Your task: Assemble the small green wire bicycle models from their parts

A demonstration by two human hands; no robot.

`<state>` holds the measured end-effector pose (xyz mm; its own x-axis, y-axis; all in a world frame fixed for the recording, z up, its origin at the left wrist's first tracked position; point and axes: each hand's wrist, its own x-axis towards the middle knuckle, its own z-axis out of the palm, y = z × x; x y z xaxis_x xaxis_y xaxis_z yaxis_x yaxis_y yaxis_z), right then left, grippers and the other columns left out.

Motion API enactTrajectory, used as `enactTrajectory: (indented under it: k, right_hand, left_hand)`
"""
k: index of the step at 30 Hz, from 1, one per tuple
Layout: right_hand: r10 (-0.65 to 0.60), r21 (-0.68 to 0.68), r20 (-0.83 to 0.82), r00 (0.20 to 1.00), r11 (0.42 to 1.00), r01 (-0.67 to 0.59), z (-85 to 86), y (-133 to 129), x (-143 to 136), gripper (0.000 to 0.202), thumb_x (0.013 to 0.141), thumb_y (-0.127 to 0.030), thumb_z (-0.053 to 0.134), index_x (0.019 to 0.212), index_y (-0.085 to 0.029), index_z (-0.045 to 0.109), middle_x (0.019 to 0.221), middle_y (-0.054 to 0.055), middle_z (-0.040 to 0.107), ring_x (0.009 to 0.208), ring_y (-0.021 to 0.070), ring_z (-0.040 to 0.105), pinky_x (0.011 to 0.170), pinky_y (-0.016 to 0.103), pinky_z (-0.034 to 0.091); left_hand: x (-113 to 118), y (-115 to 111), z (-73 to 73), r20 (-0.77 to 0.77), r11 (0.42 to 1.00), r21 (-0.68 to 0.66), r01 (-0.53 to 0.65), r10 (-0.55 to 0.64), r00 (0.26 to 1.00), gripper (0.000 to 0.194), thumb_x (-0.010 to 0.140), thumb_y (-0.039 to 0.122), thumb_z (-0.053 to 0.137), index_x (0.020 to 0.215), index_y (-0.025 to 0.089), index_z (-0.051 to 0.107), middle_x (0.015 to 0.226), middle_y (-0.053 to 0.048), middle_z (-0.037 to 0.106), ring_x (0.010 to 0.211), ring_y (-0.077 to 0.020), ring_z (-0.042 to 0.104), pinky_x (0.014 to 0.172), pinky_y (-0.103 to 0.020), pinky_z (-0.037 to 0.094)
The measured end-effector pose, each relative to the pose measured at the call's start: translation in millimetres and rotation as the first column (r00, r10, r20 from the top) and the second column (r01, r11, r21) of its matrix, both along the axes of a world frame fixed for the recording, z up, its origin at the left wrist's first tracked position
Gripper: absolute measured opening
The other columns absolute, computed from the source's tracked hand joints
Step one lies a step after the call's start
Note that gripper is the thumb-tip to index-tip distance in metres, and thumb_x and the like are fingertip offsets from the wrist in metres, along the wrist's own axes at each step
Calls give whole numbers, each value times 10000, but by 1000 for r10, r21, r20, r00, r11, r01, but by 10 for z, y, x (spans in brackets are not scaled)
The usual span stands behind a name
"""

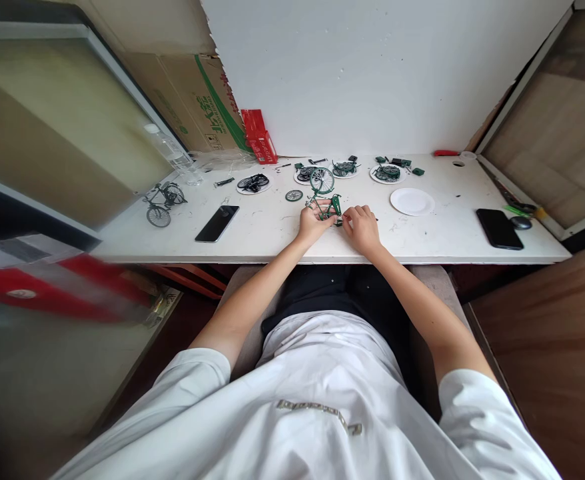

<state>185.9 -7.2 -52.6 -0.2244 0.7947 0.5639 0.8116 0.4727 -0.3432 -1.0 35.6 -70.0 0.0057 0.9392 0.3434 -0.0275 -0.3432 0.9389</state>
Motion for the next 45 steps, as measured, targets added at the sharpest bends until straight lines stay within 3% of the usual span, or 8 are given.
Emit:
enactTrajectory:
  k: [14,23,32,40,45]
  right_hand:
    - [96,-19,-74,993,995,-98,15,18,29,170,1067,-270,547,958,-261,677,1011,109,764,1016,328,581,939,473,495]
    - [38,0,-33,999,999,-38,-3,14,26,224,1090,-319,546,949,-249,705,972,121,764,1023,348,591,910,482,489]
    - [-1,25,18,1000,1000,1,-45,52,35,353,1122,-373,520,858,-242,713,862,129,702,981,343,569,855,470,468]
    - [-5,51,60,998,999,1,-51,50,22,468,1147,-402,452,779,-249,697,825,130,667,945,330,564,851,474,474]
    - [-2,50,18,1000,999,1,-34,9,-6,399,1119,-438,509,819,-253,697,865,133,708,970,341,582,859,487,482]
  left_hand:
    - [2,-57,89,51,999,-29,41,-39,998,522,699,180,948,1173,175,730,1053,-121,848,1061,-277,820,927,-393,663]
    - [7,-44,76,41,998,-17,54,-54,998,512,706,186,943,1172,174,731,1073,-125,848,1077,-283,819,906,-388,662]
    - [-8,-20,61,-30,1000,-6,20,-20,999,481,751,249,925,1193,178,749,1036,-108,857,1001,-268,816,746,-318,593]
    - [9,-17,36,-3,1000,1,19,-19,1000,482,747,308,964,1157,172,750,995,-107,847,946,-260,813,790,-345,620]
    - [3,24,-28,11,1000,-3,12,-12,1000,492,731,318,978,1147,183,752,985,-98,842,971,-258,815,853,-369,648]
